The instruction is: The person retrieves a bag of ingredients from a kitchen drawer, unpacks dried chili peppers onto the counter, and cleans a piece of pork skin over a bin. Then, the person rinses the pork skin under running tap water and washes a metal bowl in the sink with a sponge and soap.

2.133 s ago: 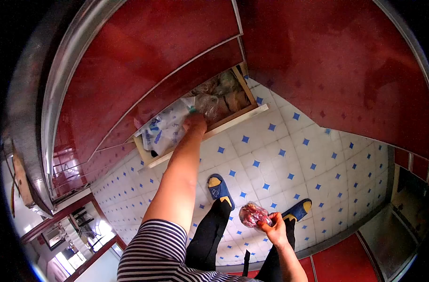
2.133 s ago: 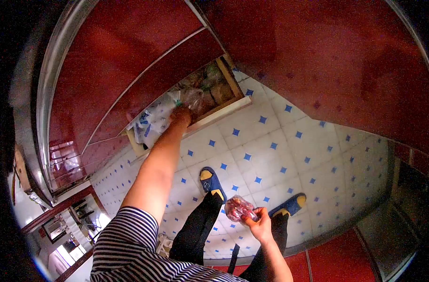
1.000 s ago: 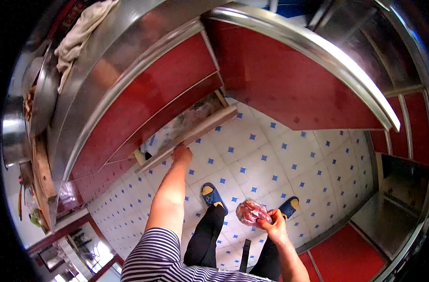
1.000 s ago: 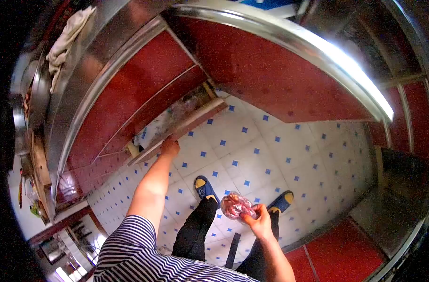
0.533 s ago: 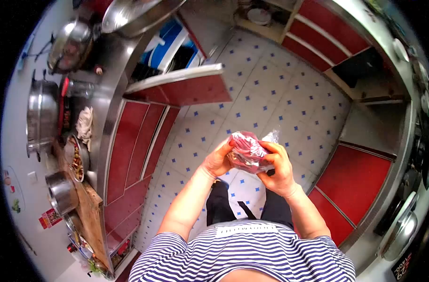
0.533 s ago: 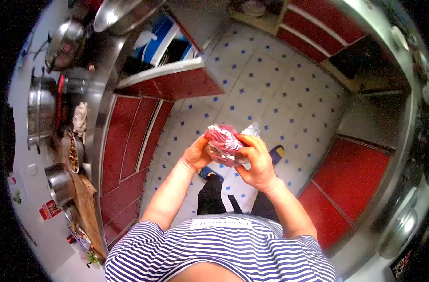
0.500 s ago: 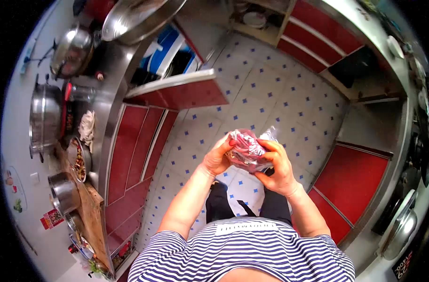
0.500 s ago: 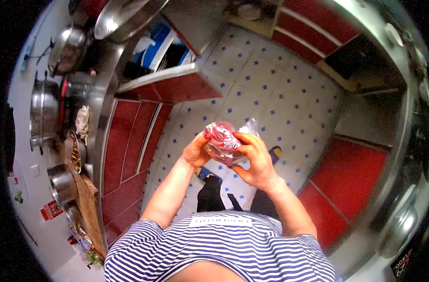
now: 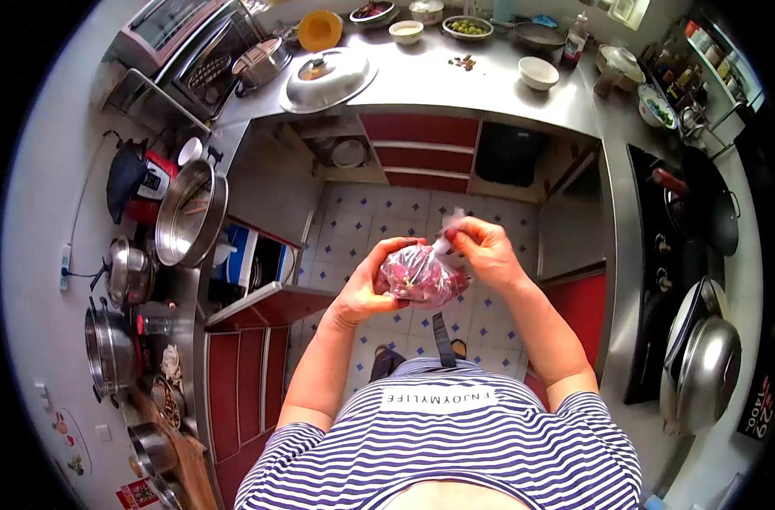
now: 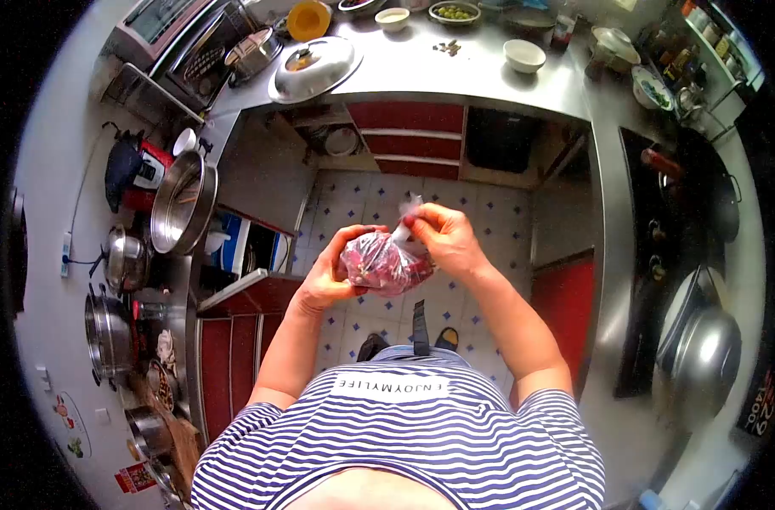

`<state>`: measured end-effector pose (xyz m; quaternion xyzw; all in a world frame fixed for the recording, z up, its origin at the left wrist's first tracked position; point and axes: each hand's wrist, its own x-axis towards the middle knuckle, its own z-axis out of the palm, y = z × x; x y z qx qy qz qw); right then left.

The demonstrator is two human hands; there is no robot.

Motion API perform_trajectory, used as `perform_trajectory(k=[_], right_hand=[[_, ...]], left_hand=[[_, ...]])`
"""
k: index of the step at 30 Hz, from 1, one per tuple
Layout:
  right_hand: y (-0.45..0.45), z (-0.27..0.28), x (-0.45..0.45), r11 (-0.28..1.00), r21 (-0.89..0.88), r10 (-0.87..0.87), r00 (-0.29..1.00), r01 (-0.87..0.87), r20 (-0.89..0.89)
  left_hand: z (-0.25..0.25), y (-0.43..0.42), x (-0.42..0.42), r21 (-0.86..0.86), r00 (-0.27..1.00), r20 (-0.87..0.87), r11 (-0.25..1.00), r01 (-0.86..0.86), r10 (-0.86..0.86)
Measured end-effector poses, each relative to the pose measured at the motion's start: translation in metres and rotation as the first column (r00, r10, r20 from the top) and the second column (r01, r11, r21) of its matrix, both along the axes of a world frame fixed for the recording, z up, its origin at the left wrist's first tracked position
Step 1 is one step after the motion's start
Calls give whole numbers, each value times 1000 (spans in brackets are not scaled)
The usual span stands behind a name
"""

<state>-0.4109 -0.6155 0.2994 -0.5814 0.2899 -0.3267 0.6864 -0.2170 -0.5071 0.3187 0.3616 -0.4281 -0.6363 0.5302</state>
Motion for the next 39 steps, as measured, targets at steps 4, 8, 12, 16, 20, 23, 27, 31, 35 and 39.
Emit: perform_trajectory(k=[4, 8, 12, 16, 20, 23, 27, 31, 35, 39], right_hand=[[-60, 19, -1, 989, 30, -145, 986, 143, 86], [-117, 28, 16, 974, 59, -223, 974, 221, 42], [-175, 38, 43, 969, -64, -241, 970, 240, -17], [-236, 64, 57, 934, -347, -169, 960, 84, -223], [-298, 81, 53, 860, -497, -98, 917, -117, -386], [-345, 80, 56, 819, -546, -62, 919, -176, -389], [-419, 71, 58, 772, -583, 37, 933, -254, -358], [-474, 73, 56, 751, -512, 218, 888, -417, -405], [-508, 76, 58, 760, -407, 341, 845, -506, -412], [-530, 74, 67, 735, -473, 322, 864, -486, -386]], left_hand=[[-6, -59, 22, -18, 970, 245, 1000, 8, -3], [-11, -127, 38, -178, 754, 574, 947, -268, 321], [2, -216, 19, -584, 466, 660, 793, -174, 589], [0, -299, 33, -392, 614, 729, 920, 13, 302], [13, -377, 71, -516, 266, 850, 820, 248, 455], [26, -434, 89, -603, 84, 798, 782, 160, 597], [18, -477, 92, -642, -22, 767, 766, -25, 642], [4, -487, 83, -524, 293, 785, 837, -158, 547], [-2, -493, 80, -419, 309, 822, 876, -241, 478], [-6, -500, 82, -411, 314, 812, 864, -289, 491]])
